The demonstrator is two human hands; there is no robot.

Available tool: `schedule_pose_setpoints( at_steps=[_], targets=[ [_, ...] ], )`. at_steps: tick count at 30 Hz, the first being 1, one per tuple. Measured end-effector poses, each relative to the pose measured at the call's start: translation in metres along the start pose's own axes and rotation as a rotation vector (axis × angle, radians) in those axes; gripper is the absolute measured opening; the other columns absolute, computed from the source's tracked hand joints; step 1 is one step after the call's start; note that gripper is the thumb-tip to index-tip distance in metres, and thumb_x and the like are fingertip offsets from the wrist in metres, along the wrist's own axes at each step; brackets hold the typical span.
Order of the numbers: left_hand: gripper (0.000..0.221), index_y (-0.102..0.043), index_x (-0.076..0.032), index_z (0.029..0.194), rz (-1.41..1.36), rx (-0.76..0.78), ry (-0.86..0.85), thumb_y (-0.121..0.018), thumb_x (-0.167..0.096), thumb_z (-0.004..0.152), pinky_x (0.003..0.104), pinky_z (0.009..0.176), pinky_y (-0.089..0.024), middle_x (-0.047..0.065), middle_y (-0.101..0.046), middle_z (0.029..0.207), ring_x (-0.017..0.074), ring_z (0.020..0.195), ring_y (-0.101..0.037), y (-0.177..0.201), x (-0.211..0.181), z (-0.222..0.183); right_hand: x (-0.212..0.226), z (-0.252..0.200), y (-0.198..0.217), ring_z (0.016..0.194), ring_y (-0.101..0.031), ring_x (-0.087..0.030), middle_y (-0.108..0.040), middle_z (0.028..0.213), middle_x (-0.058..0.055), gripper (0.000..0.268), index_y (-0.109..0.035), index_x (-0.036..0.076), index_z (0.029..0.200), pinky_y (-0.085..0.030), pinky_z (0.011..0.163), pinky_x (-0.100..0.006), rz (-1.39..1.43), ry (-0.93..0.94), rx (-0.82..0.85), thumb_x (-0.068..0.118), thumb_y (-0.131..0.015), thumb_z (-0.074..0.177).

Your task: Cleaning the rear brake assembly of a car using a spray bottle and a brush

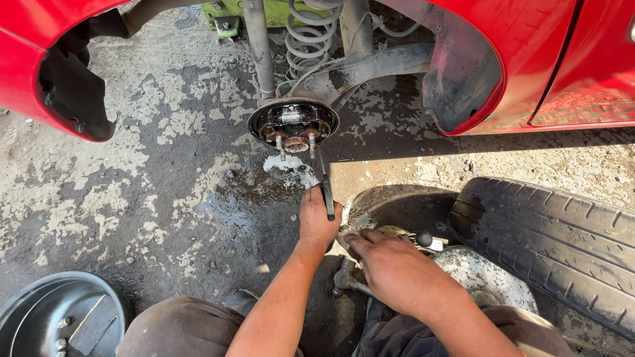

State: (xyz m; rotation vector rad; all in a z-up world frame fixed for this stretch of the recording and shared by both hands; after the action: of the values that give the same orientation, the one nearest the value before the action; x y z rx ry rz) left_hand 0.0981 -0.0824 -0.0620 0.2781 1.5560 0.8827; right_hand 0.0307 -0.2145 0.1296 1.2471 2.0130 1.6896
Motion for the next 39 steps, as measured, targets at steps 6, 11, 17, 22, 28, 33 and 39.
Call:
schedule_pose_setpoints(
  at_steps=[6,11,17,22,28,33,39],
  targets=[
    [0.044,-0.054,0.005,0.120,-0.002,0.048,0.059,-0.059,-0.016,0.082,0.048,0.093,-0.055,0.023,-0.064,0.110,0.0393,0.099,-0.067,-0.003,0.004,0.001,0.002,-0.001,0.003,0.109,-0.066,-0.040,-0.065,0.131,-0.020,0.049,-0.061,0.001,0.129,-0.053,0.089,-0.051,0.005,0.020,-0.013,0.009,-0.057,0.081],
    [0.031,-0.057,0.003,0.113,0.074,0.207,0.105,-0.058,-0.011,0.085,0.043,0.089,-0.060,0.016,-0.066,0.097,0.0319,0.091,-0.069,-0.011,0.004,-0.004,0.005,0.000,0.006,0.101,-0.068,-0.040,-0.068,0.123,-0.016,0.044,-0.062,0.005,0.125,-0.054,0.084,-0.052,0.032,-0.010,0.017,0.009,-0.056,0.082],
    [0.039,-0.056,0.007,0.120,0.115,0.166,-0.128,-0.058,-0.012,0.085,0.051,0.104,-0.052,0.021,-0.065,0.104,0.0351,0.103,-0.065,-0.018,0.015,-0.016,0.003,0.001,0.001,0.109,-0.066,-0.041,-0.065,0.130,-0.019,0.048,-0.060,0.003,0.129,-0.053,0.090,-0.052,-0.006,-0.002,0.027,0.014,-0.061,0.082],
    [0.065,-0.045,0.001,0.136,0.339,0.253,-0.123,-0.066,-0.043,0.093,0.052,0.118,-0.040,0.021,-0.058,0.129,0.0334,0.125,-0.056,-0.032,0.073,-0.033,0.001,0.002,-0.004,0.104,-0.066,-0.038,-0.069,0.120,-0.015,0.045,-0.060,0.006,0.128,-0.052,0.088,-0.051,0.015,-0.032,0.058,0.012,-0.059,0.083],
    [0.054,-0.050,0.000,0.125,0.355,0.228,-0.002,-0.070,-0.026,0.082,0.048,0.109,-0.040,0.020,-0.056,0.126,0.0346,0.118,-0.053,-0.027,0.117,-0.038,0.009,0.004,-0.006,0.113,-0.062,-0.036,-0.065,0.128,-0.014,0.053,-0.056,0.006,0.139,-0.049,0.093,-0.051,0.008,-0.025,0.092,0.009,-0.055,0.086],
    [0.059,-0.051,0.001,0.127,0.395,0.162,-0.069,-0.071,-0.030,0.081,0.048,0.109,-0.037,0.021,-0.057,0.129,0.0366,0.120,-0.053,-0.024,0.115,-0.038,0.010,0.006,-0.004,0.111,-0.063,-0.038,-0.065,0.129,-0.015,0.054,-0.055,0.005,0.140,-0.049,0.093,-0.051,0.010,-0.016,0.090,0.009,-0.055,0.085],
    [0.047,-0.053,0.002,0.120,0.408,0.216,-0.059,-0.066,-0.030,0.087,0.048,0.107,-0.040,0.022,-0.059,0.121,0.0364,0.116,-0.056,-0.025,0.103,-0.037,0.010,0.006,-0.006,0.112,-0.064,-0.036,-0.065,0.129,-0.015,0.053,-0.055,0.005,0.140,-0.049,0.094,-0.051,0.005,-0.021,0.102,0.011,-0.055,0.088]
  ],
)
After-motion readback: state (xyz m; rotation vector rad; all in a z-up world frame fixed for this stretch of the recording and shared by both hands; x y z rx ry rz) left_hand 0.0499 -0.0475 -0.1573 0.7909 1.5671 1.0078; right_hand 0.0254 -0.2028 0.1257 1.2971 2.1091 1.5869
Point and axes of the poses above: each hand's wrist, its own z-axis towards the middle knuckle, its own y-axis out of the back of the hand, x = y × z, the point moved 8 cm from there along z, towards the middle knuckle
